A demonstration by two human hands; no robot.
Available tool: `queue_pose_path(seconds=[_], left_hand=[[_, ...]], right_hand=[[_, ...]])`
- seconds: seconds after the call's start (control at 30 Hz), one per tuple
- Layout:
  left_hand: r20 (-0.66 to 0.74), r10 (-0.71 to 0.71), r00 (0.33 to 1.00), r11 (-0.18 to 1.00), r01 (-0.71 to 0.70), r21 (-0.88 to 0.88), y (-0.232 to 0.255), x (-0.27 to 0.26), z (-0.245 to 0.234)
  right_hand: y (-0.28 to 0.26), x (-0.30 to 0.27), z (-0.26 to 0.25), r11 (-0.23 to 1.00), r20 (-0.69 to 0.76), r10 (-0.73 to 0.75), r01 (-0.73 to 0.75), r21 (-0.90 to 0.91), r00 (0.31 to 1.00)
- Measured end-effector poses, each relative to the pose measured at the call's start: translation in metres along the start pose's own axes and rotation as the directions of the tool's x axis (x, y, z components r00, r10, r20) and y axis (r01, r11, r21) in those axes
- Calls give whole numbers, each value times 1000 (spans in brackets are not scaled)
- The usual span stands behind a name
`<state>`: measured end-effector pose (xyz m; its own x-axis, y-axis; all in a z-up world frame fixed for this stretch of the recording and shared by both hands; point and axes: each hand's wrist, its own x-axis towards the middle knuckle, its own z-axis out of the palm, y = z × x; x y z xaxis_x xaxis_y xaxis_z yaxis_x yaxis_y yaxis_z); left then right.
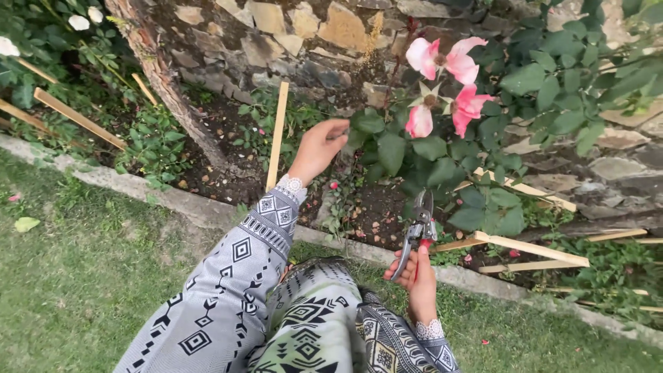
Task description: Pruning rose bushes in a garden using pruning shears.
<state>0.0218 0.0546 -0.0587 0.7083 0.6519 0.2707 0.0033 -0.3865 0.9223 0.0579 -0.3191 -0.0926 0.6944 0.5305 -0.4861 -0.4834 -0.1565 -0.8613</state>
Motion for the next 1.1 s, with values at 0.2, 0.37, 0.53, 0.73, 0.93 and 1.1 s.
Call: queue_pose_path(seconds=[0.2,0.37,0.53,0.73,0.93,1.1], left_hand=[[38,146,989,972,-136,-191,86,20,19],[16,273,962,951,-268,-152,102,30,38],[-58,302,952,949,-306,-71,96,36,50],[-49,215,975,934,-220,-281,84,26,54],[-102,113,988,957,-135,-256,77,16,57],[-136,77,988,989,-93,-114,117,15,68]], right_hand=[[-4,-5,-1,1000,-26,-5,5,-5,1000],[-4,-6,-4,1000,-53,-9,10,10,999],[-2,-11,-2,1000,-85,-2,2,-5,996],[9,-21,0,998,-49,-54,53,-36,997],[1,-26,11,981,-7,-142,140,-132,990],[-40,-35,30,827,-41,-388,328,-457,921]])
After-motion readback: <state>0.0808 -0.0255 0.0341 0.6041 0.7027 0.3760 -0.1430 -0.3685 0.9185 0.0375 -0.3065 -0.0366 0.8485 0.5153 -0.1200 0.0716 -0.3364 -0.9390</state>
